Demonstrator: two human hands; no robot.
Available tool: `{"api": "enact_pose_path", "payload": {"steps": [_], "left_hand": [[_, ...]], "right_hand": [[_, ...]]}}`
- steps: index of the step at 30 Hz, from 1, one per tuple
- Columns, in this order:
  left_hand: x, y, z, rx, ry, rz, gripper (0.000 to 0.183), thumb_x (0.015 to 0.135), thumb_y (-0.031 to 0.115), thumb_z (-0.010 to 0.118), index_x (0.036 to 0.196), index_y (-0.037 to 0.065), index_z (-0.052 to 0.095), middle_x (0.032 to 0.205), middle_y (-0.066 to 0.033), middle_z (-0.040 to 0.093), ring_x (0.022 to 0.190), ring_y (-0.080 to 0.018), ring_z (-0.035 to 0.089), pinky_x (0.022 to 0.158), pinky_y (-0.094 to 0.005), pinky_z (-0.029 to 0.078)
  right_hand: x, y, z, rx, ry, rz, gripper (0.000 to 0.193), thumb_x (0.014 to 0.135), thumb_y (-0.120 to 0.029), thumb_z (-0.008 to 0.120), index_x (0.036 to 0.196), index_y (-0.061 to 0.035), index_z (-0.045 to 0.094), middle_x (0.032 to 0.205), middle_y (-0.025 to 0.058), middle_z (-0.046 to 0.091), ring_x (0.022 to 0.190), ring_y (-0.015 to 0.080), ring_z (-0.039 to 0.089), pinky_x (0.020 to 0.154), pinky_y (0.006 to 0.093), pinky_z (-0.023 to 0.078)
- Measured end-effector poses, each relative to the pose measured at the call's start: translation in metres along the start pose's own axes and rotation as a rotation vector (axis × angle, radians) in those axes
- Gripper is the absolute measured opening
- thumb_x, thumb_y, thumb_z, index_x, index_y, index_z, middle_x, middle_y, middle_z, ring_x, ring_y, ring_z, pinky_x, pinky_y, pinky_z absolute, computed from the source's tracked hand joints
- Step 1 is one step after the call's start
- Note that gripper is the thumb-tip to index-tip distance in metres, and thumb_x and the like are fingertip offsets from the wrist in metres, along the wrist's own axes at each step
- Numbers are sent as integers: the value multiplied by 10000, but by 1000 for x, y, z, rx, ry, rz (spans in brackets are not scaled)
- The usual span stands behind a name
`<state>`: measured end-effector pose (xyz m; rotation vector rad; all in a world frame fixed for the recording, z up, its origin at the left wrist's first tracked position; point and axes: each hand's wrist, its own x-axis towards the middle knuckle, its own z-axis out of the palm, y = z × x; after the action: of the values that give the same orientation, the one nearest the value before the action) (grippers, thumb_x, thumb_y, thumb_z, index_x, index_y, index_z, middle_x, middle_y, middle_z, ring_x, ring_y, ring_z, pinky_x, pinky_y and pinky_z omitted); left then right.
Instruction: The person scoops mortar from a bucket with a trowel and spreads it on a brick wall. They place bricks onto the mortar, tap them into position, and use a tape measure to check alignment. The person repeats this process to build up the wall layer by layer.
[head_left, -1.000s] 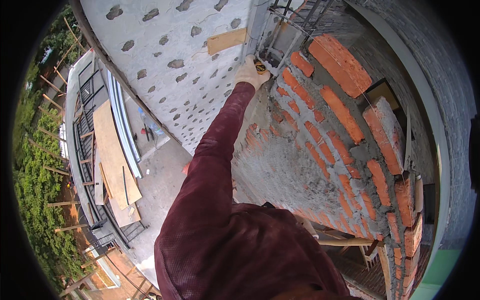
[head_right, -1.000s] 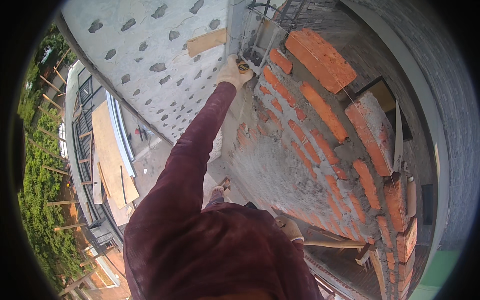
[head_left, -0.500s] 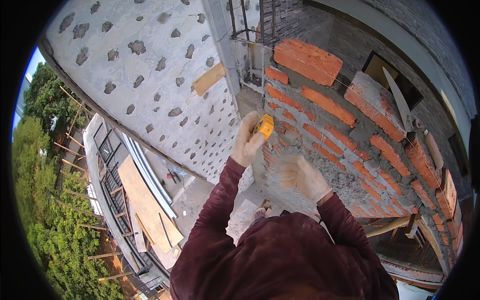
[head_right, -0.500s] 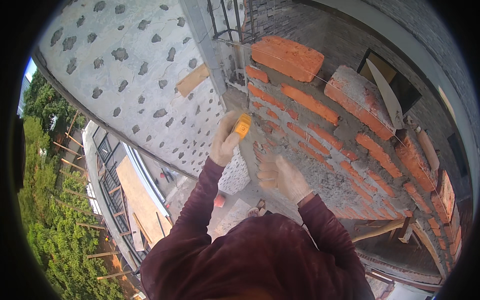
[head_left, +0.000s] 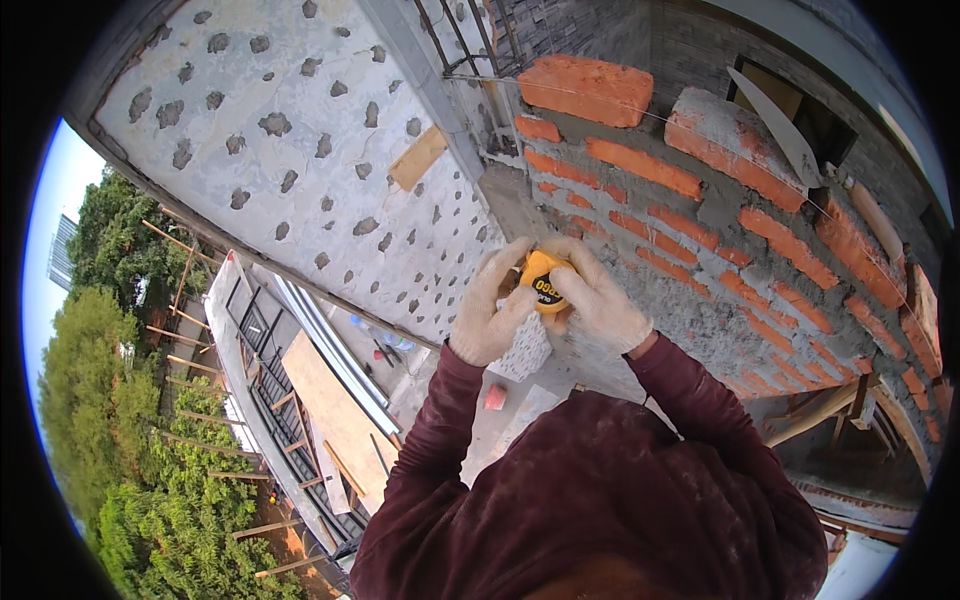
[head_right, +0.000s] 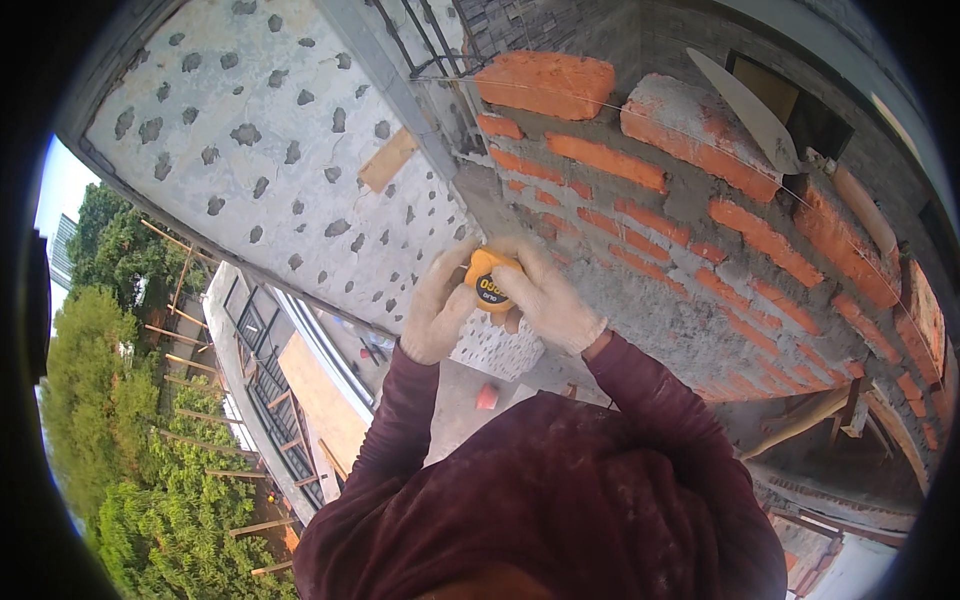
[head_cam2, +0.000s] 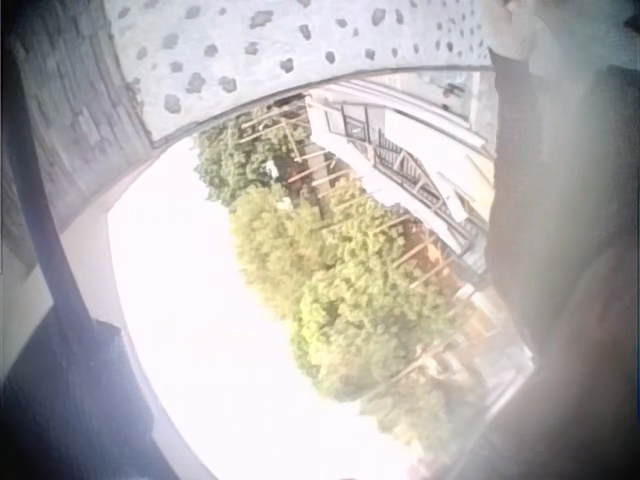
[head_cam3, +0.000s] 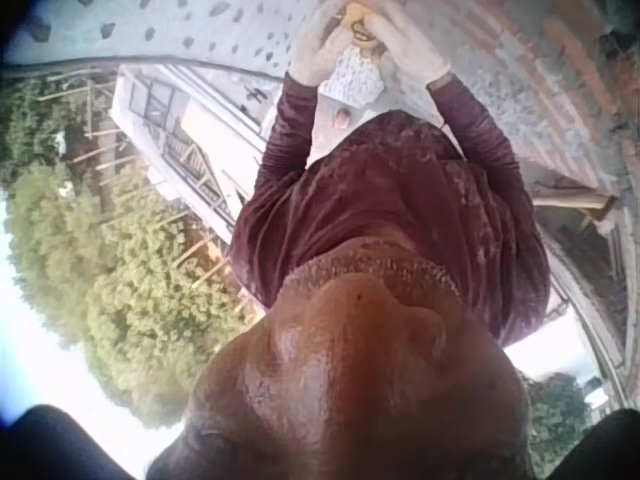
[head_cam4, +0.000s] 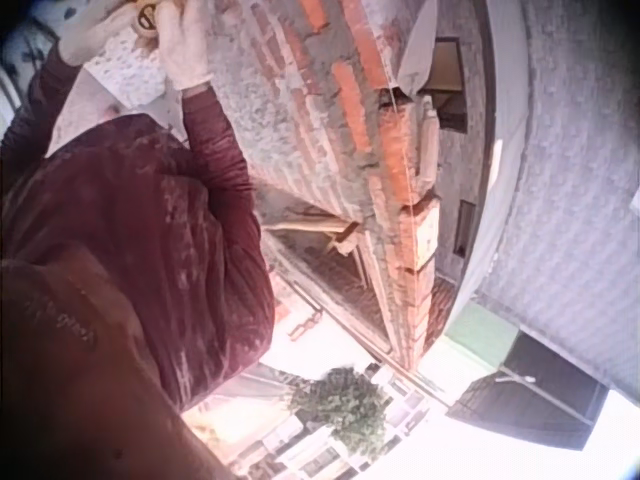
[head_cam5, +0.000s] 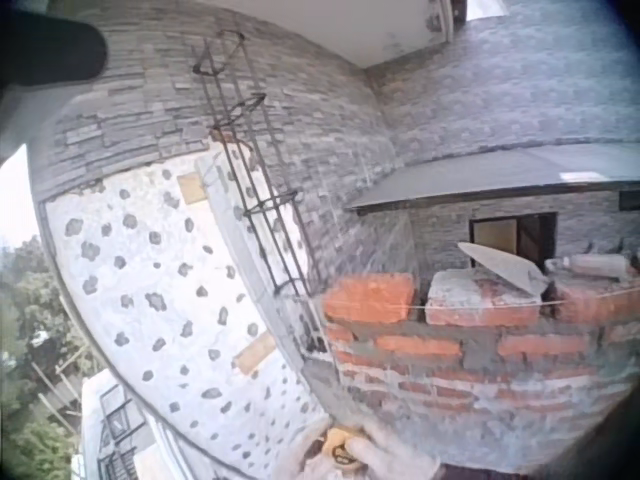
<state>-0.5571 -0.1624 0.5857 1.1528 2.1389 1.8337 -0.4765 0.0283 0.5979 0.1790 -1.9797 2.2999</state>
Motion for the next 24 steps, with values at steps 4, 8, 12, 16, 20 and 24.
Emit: {"api": "enact_pose_path", "payload": {"steps": [4,8,12,16,20,24], "left_hand": [[2,20,8,-42,-98,-86,533,1005,163,633,1480,-32,488,1225,-149,645,1074,-187,645,947,-333,526],[-4,12,22,-144,-89,-176,428,1029,147,602,1408,-39,528,1169,-107,666,1050,-133,630,911,-301,528],[-1,5,34,-220,26,-219,340,1028,154,615,1300,-43,569,1116,-97,682,1016,-127,640,891,-291,530],[7,1,38,-265,95,-272,329,1025,172,629,1267,-46,587,1098,-99,693,977,-134,651,869,-294,532],[8,-12,43,-213,71,-262,337,1030,221,631,1232,-49,615,1079,-93,697,955,-135,650,843,-293,533],[5,-8,40,-193,52,-254,343,1040,262,620,1202,-40,641,1046,-68,689,936,-120,640,820,-275,527]], "right_hand": [[-11,-9,-7,-137,-20,56,308,1045,-272,538,1238,-33,513,956,90,614,729,116,665,574,257,535],[-19,-9,-10,-191,38,127,356,1026,-303,573,1241,-28,505,930,102,607,720,135,665,593,279,552],[-19,14,-11,-504,221,-240,494,939,-307,698,1318,-44,523,1128,170,630,926,278,696,775,393,590],[-24,8,-3,-935,196,-481,688,833,-329,800,1408,-80,516,1342,178,588,1176,401,612,942,470,554],[-16,10,-1,-1069,162,-402,728,805,-341,821,1415,-89,516,1369,173,583,1200,411,601,950,474,548],[-18,6,-2,-1029,108,-316,688,822,-354,806,1391,-79,534,1309,178,603,1147,406,626,935,471,548]]}}
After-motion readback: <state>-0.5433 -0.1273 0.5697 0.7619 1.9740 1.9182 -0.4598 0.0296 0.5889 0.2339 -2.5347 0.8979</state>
